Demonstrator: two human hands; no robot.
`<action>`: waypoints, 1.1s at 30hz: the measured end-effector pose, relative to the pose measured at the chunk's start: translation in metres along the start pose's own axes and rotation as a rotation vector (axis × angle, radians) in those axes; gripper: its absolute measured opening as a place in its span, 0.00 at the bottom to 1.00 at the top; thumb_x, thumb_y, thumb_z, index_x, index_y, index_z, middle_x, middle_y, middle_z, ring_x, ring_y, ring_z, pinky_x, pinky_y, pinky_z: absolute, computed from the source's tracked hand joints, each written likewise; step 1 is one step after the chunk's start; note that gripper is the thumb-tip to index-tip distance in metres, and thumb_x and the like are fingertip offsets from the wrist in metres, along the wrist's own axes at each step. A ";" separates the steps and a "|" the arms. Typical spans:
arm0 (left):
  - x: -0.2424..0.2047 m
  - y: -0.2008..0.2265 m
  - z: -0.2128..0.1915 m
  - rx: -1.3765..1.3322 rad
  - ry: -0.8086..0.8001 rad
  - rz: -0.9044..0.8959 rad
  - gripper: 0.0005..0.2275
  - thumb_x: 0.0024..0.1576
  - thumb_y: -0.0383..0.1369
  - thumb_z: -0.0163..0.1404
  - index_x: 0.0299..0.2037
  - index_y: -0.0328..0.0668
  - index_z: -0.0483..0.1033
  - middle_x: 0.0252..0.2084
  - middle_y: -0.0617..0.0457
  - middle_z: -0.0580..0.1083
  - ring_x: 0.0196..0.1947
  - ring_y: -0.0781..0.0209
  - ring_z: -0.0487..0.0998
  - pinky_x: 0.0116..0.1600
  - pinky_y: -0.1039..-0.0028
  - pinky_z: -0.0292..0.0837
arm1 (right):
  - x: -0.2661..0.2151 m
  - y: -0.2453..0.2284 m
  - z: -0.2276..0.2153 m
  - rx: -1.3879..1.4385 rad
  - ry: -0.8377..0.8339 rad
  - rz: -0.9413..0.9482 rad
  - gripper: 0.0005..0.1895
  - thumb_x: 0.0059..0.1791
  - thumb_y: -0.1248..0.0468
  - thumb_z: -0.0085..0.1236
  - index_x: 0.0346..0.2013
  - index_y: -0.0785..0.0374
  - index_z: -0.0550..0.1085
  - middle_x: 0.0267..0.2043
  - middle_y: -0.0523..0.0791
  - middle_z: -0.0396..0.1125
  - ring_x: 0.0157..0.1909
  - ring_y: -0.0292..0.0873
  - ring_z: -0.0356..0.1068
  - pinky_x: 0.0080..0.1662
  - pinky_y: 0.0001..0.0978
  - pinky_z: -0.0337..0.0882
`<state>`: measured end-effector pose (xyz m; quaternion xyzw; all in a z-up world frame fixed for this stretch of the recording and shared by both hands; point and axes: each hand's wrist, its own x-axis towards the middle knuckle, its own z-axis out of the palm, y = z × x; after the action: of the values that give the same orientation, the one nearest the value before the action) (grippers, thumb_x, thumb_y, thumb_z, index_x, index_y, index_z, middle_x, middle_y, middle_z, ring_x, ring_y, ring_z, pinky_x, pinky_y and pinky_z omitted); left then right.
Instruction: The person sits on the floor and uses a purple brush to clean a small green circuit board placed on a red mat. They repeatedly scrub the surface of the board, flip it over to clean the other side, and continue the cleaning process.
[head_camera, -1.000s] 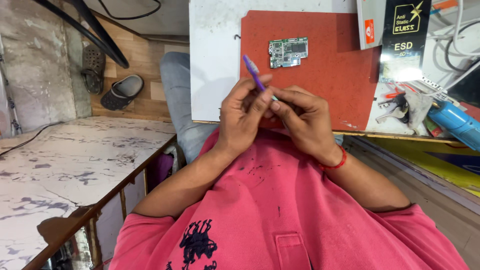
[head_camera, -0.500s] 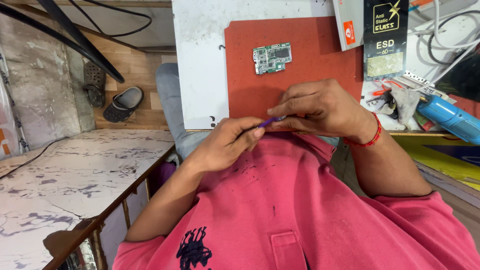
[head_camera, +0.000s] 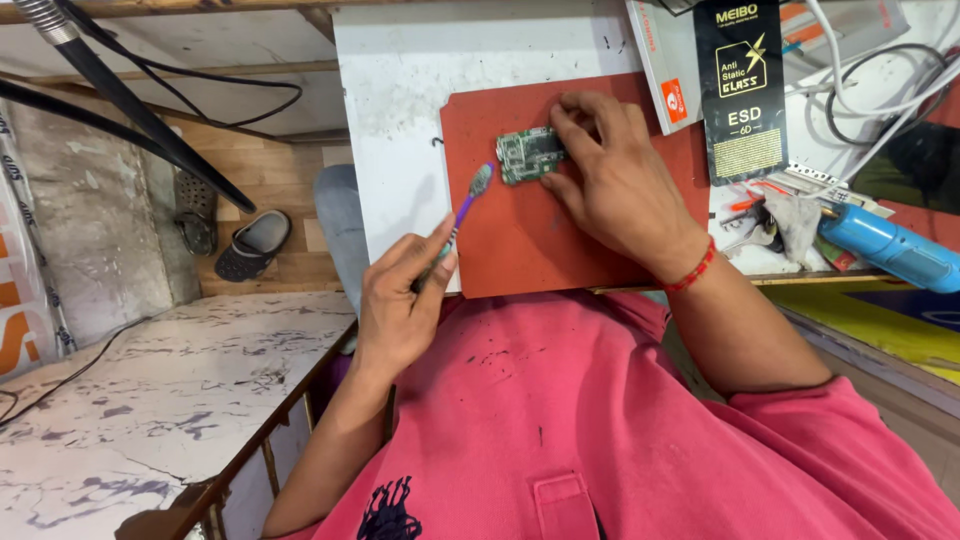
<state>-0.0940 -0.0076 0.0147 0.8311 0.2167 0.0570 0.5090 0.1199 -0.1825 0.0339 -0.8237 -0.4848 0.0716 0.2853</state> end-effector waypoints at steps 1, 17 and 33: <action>0.002 0.002 0.001 0.076 0.005 0.034 0.17 0.64 0.29 0.53 0.64 0.49 0.75 0.27 0.50 0.68 0.24 0.59 0.69 0.32 0.68 0.67 | 0.000 0.000 0.005 -0.040 0.011 0.054 0.28 0.45 0.66 0.70 0.58 0.72 0.74 0.58 0.54 0.65 0.53 0.57 0.65 0.55 0.45 0.69; 0.051 0.023 0.030 0.677 0.037 0.240 0.25 0.54 0.26 0.51 0.65 0.51 0.73 0.30 0.48 0.73 0.17 0.45 0.74 0.24 0.56 0.71 | 0.010 0.019 0.025 0.015 0.177 -0.024 0.25 0.42 0.59 0.78 0.48 0.66 0.78 0.51 0.48 0.68 0.51 0.51 0.67 0.52 0.41 0.72; 0.038 0.032 0.035 0.671 0.083 0.282 0.22 0.56 0.27 0.51 0.62 0.46 0.74 0.33 0.45 0.76 0.20 0.42 0.75 0.25 0.55 0.72 | 0.014 0.035 0.007 0.110 0.001 -0.183 0.16 0.46 0.65 0.67 0.45 0.68 0.77 0.52 0.50 0.67 0.53 0.54 0.70 0.54 0.41 0.73</action>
<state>-0.0395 -0.0329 0.0208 0.9705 0.1272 0.0858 0.1860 0.1507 -0.1806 0.0111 -0.7592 -0.5532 0.0713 0.3356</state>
